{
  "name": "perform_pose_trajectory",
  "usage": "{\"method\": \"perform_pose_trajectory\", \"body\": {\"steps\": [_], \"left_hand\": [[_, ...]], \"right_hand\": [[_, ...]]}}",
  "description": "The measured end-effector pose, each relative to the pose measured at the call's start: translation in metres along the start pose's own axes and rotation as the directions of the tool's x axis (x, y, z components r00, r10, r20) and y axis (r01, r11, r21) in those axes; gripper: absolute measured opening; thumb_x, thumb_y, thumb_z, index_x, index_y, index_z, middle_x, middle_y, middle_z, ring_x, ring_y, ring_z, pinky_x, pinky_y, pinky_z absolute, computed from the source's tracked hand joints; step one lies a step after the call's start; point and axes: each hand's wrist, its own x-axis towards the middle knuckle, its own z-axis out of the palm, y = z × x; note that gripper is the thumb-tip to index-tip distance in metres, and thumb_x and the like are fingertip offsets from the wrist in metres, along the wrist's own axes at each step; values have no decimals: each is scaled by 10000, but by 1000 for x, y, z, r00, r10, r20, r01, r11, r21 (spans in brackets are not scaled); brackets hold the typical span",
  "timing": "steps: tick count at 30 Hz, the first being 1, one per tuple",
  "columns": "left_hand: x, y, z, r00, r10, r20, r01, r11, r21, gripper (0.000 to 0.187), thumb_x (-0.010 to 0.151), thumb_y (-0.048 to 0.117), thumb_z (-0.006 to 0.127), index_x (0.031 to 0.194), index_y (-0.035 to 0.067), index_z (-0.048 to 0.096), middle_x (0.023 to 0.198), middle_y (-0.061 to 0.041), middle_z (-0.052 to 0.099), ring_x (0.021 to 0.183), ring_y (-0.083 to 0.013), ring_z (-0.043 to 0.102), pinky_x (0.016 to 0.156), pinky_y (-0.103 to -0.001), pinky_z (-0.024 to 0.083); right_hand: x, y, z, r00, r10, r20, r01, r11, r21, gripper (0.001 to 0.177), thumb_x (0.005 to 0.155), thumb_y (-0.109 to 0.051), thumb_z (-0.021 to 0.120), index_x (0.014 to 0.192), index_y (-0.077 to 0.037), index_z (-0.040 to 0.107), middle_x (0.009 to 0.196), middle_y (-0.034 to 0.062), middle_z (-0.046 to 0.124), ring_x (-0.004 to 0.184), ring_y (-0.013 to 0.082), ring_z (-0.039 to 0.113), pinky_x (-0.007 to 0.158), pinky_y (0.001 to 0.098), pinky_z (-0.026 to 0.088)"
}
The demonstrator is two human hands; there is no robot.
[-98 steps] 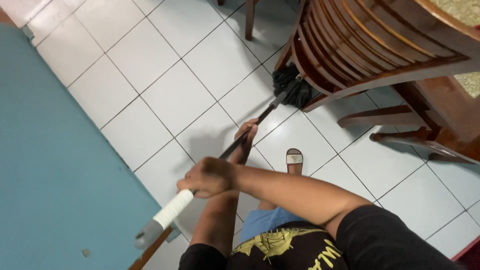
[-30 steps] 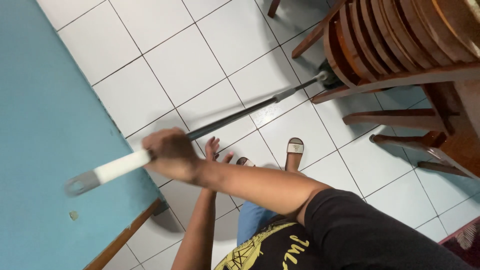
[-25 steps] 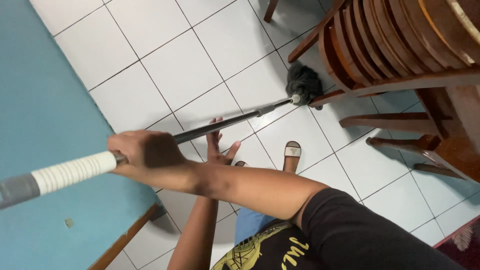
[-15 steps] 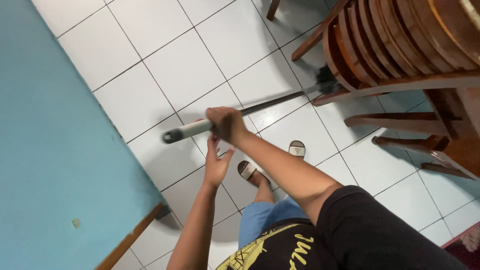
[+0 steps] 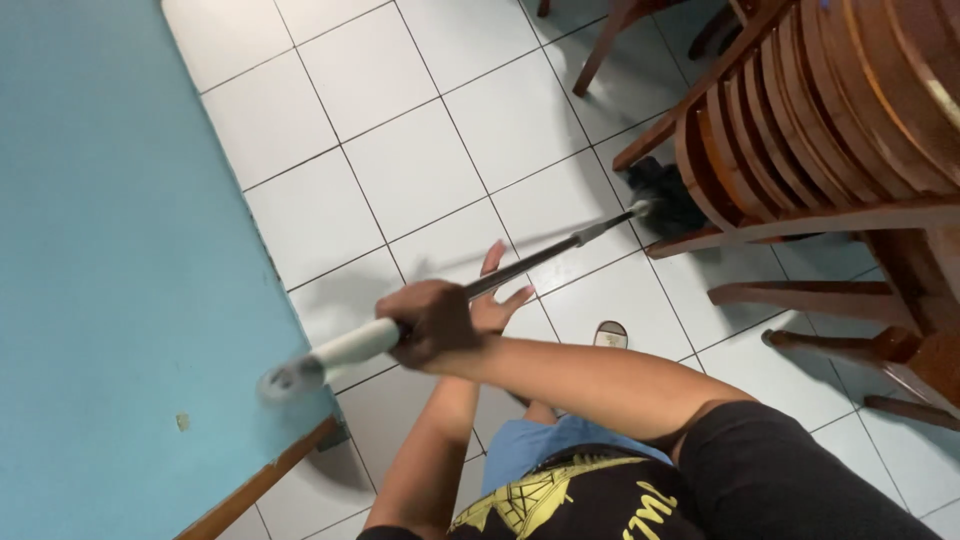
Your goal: Mop a tiled floor in a dining area using a mop and a bucket.
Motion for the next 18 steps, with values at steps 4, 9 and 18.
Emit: {"method": "perform_pose_trajectory", "body": {"steps": [4,9,18], "left_hand": [[16,16,-15,973,184,141,-157,970,-187,187,1090,183,678,1088,3,626,1431,-115,656,1350,-188,549,1118,-364,400],[-6,130,-63,987,-26,-157,93,896,434,335,1055,326,687,875,45,715,671,-124,587,600,-220,450,600,-342,391],[-26,126,-135,975,-192,-113,218,726,652,263,913,282,758,846,29,737,836,-175,723,779,-288,670,741,-394,531]], "right_hand": [[32,-72,-12,999,-34,-16,36,994,99,181,708,-116,742,735,-121,562,666,91,544,637,313,599,592,422,471],[67,-125,-42,1000,-26,-6,27,939,342,189,812,-93,780,851,-56,599,752,65,607,698,219,636,648,358,520],[21,-49,-43,973,217,-83,-65,595,801,253,1095,-60,697,917,-65,518,771,26,535,701,99,485,658,248,413]]}}
